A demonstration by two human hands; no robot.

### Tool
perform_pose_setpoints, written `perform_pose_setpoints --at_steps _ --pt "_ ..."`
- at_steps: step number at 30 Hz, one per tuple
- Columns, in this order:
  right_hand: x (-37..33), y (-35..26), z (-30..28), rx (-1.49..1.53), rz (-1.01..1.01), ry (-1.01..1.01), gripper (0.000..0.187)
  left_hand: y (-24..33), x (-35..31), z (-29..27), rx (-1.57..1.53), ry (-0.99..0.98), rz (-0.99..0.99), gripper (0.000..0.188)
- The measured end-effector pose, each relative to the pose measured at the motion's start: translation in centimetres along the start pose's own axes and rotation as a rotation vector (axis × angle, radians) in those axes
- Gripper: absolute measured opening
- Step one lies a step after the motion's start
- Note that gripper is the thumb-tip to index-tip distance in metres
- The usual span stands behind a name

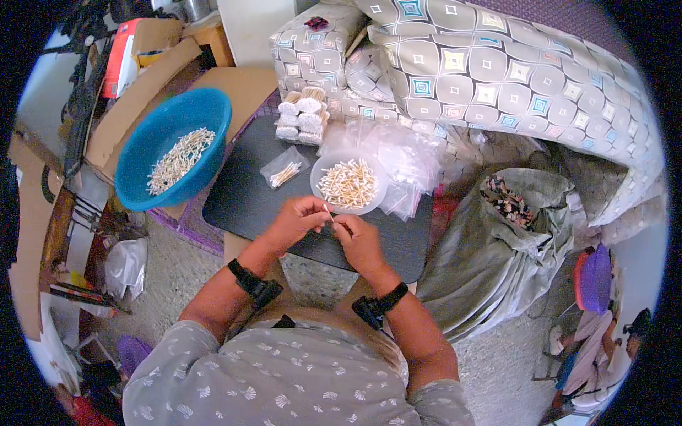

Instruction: Sorting cotton swabs and placing them into small plastic bags.

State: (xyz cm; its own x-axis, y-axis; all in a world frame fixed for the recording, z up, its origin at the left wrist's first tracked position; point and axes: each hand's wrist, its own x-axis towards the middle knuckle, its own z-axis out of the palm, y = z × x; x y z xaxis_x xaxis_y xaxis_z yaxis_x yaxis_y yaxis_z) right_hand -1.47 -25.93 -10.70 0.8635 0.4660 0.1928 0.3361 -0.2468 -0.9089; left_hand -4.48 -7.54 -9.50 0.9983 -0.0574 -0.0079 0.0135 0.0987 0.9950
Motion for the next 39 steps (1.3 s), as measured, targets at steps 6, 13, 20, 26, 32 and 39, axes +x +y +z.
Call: perform_pose_setpoints --at_steps 6,13,20,26,32,39 --pt "-0.4 1.5 2.2 -0.048 -0.042 0.074 0.012 -3.0 0.2 -0.9 -0.178 0.051 -0.096 0.022" --pt "-0.4 1.9 2.7 -0.125 -0.072 0.138 0.011 -4.6 0.6 -2.0 -0.498 0.014 -0.108 0.023" --pt "-0.6 1.1 2.6 -0.214 -0.105 0.142 0.012 -4.6 0.2 -1.7 -0.208 -0.004 -0.077 0.019" --pt "-0.4 1.0 2.7 -0.172 -0.069 0.151 0.012 -4.4 0.0 -1.5 -0.14 -0.005 -0.017 0.014" --pt "-0.5 1.8 2.7 -0.157 -0.08 0.193 0.014 -4.0 -0.3 -1.2 -0.118 0.016 -0.015 0.011" --pt "-0.7 1.8 2.5 0.02 0.008 0.225 0.01 -3.7 -0.3 -1.0 -0.152 0.04 -0.03 0.014"
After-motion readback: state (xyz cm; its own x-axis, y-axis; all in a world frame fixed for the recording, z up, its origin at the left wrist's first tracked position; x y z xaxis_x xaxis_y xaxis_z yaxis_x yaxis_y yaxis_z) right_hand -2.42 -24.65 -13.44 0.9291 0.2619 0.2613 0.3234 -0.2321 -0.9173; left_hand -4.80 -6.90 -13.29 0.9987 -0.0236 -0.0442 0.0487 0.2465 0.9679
